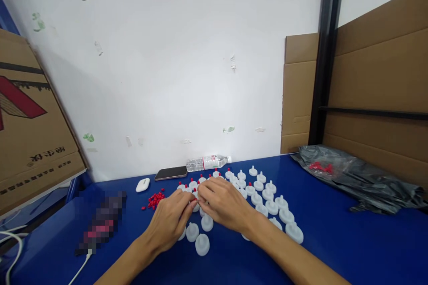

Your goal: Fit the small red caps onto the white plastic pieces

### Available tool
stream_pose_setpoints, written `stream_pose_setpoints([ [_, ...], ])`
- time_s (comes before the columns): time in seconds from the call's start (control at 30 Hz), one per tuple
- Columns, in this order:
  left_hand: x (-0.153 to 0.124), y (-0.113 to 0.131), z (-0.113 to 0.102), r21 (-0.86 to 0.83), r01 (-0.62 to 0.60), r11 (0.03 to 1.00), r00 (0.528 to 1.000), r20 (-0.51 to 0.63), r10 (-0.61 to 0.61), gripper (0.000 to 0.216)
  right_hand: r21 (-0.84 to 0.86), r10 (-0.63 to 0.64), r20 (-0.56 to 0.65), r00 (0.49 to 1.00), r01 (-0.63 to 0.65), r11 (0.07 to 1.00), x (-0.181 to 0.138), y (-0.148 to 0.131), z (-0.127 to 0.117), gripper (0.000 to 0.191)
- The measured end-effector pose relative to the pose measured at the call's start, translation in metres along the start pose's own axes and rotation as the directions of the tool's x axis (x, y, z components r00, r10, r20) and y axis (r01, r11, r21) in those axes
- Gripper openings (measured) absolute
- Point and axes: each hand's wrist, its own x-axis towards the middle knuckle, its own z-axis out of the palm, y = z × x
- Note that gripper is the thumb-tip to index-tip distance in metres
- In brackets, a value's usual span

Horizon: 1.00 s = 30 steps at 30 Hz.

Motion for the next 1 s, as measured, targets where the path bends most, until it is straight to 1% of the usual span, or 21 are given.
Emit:
stream_pose_setpoints([
  [0.07,0.0,-0.001,-0.001,-0.023,0.028,0.999,1.0,-0.012,-0.028,0.025,0.065,0.029,0.021,0.999,-0.031,0.997,-0.001,0.001,-0.002,0.019],
  [0.13,0.0,-0.004,-0.001,-0.021,0.053,0.998,0.998,-0.016,-0.053,0.023,0.1,0.019,0.047,0.999,-0.024,0.995,-0.002,0.001,-0.003,0.022],
  [0.2,-0.002,-0.006,0.002,0.007,0.068,0.998,0.998,-0.004,-0.068,0.021,0.093,-0.015,0.047,0.999,0.011,0.996,-0.002,0.001,-0.003,0.022],
  [0.3,-0.002,-0.007,0.009,0.018,0.082,0.996,0.996,0.039,-0.083,0.026,0.016,-0.07,0.035,0.997,0.069,0.997,-0.001,0.0,0.0,0.017],
  [0.37,-0.001,-0.006,0.01,-0.047,0.088,0.995,0.994,0.071,-0.085,0.032,-0.058,-0.081,0.031,0.996,0.082,0.995,0.0,0.003,0.002,0.013],
  [0.43,0.0,-0.007,0.008,-0.169,0.135,0.976,0.989,0.085,-0.122,0.038,-0.123,-0.073,0.029,0.997,0.076,0.989,0.0,0.012,0.0,0.014],
  [0.5,0.001,-0.01,0.001,-0.296,0.226,0.928,0.974,0.085,-0.21,0.045,-0.18,-0.011,0.022,1.0,0.015,0.984,-0.002,0.028,-0.008,0.018],
  [0.53,0.001,-0.014,-0.004,-0.332,0.271,0.904,0.962,0.076,-0.261,0.047,-0.205,0.079,0.01,0.997,-0.075,0.976,-0.004,0.038,-0.015,0.016],
  [0.57,0.002,-0.02,-0.009,-0.343,0.304,0.889,0.951,0.058,-0.303,0.048,-0.225,0.206,-0.024,0.978,-0.207,0.952,-0.007,0.048,-0.023,0.014],
  [0.6,0.002,-0.027,-0.014,-0.319,0.322,0.891,0.943,0.026,-0.332,0.048,-0.245,0.325,-0.049,0.945,-0.326,0.913,-0.01,0.059,-0.031,0.017],
  [0.63,0.001,-0.036,-0.019,-0.25,0.326,0.912,0.94,-0.019,-0.342,0.045,-0.246,0.431,-0.092,0.898,-0.44,0.864,-0.014,0.07,-0.039,0.023],
  [0.67,0.001,-0.046,-0.023,-0.156,0.333,0.93,0.938,-0.051,-0.344,0.042,-0.22,0.507,-0.124,0.853,-0.521,0.825,-0.018,0.081,-0.046,0.031],
  [0.7,0.0,-0.055,-0.026,-0.054,0.346,0.937,0.935,-0.061,-0.349,0.039,-0.199,0.555,-0.12,0.823,-0.567,0.799,-0.021,0.09,-0.051,0.035],
  [0.77,-0.002,-0.073,-0.03,0.094,0.412,0.906,0.911,-0.055,-0.409,0.033,-0.241,0.639,-0.128,0.758,-0.649,0.722,-0.028,0.105,-0.058,0.027],
  [0.83,-0.004,-0.086,-0.031,0.185,0.477,0.859,0.877,-0.035,-0.479,0.029,-0.276,0.706,-0.073,0.704,-0.695,0.664,-0.033,0.115,-0.058,0.021],
  [0.9,-0.004,-0.092,-0.032,0.227,0.5,0.836,0.858,-0.001,-0.514,0.027,-0.271,0.743,0.001,0.67,-0.715,0.645,-0.037,0.12,-0.055,0.018],
  [1.0,-0.003,-0.093,-0.034,0.229,0.456,0.86,0.875,0.063,-0.48,0.027,-0.266,0.758,0.048,0.65,-0.723,0.637,-0.04,0.122,-0.05,0.015],
])
